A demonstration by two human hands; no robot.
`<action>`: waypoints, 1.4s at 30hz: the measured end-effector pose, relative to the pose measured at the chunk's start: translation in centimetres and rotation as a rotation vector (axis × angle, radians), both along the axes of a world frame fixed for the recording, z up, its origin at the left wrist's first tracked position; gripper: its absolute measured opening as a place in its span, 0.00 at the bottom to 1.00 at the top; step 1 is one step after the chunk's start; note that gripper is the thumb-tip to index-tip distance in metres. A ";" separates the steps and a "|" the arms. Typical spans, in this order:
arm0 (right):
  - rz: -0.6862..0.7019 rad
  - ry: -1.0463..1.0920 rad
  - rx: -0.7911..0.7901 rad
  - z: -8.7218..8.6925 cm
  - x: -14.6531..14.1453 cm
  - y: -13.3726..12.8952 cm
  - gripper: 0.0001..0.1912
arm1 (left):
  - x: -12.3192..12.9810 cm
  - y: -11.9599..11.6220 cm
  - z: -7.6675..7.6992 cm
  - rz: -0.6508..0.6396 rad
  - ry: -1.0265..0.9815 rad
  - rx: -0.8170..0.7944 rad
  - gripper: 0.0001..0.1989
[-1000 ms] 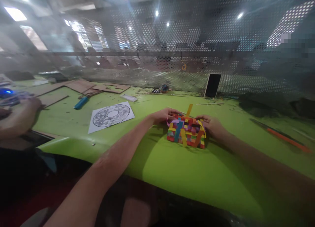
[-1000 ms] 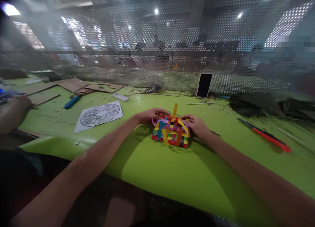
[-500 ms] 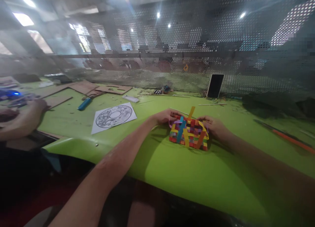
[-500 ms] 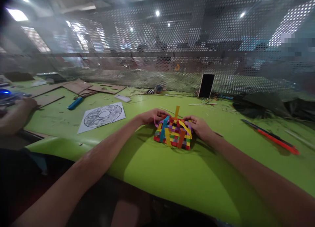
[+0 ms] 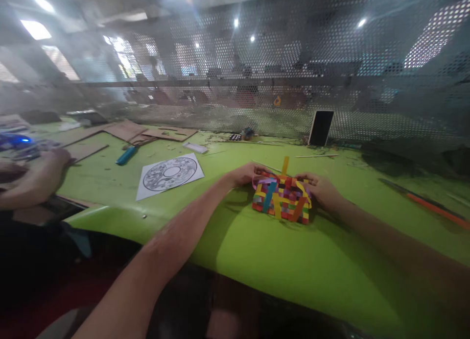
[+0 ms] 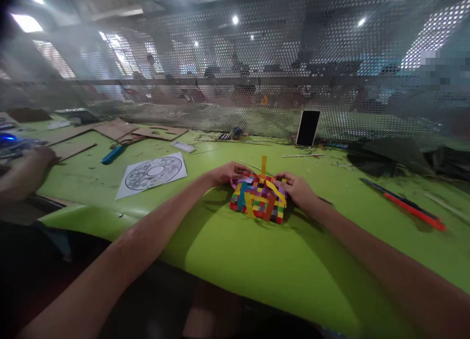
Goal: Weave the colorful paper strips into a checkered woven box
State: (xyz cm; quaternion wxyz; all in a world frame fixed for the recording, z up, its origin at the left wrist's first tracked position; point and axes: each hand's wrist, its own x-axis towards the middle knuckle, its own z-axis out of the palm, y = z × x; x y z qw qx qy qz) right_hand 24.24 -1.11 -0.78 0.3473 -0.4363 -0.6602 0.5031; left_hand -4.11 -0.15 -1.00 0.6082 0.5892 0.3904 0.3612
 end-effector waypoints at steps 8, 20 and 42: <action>-0.090 0.208 -0.105 0.3 -0.9 -0.4 0.16 | 0.3 -1.1 1.0 0.022 -0.006 -0.083 0.23; -0.061 0.141 -0.088 0.8 -1.1 -1.1 0.16 | -0.3 -1.5 1.0 -0.032 0.008 0.006 0.24; 0.179 0.165 -0.216 1.4 -1.1 -1.6 0.12 | 0.7 -2.9 1.3 -0.037 0.257 0.073 0.15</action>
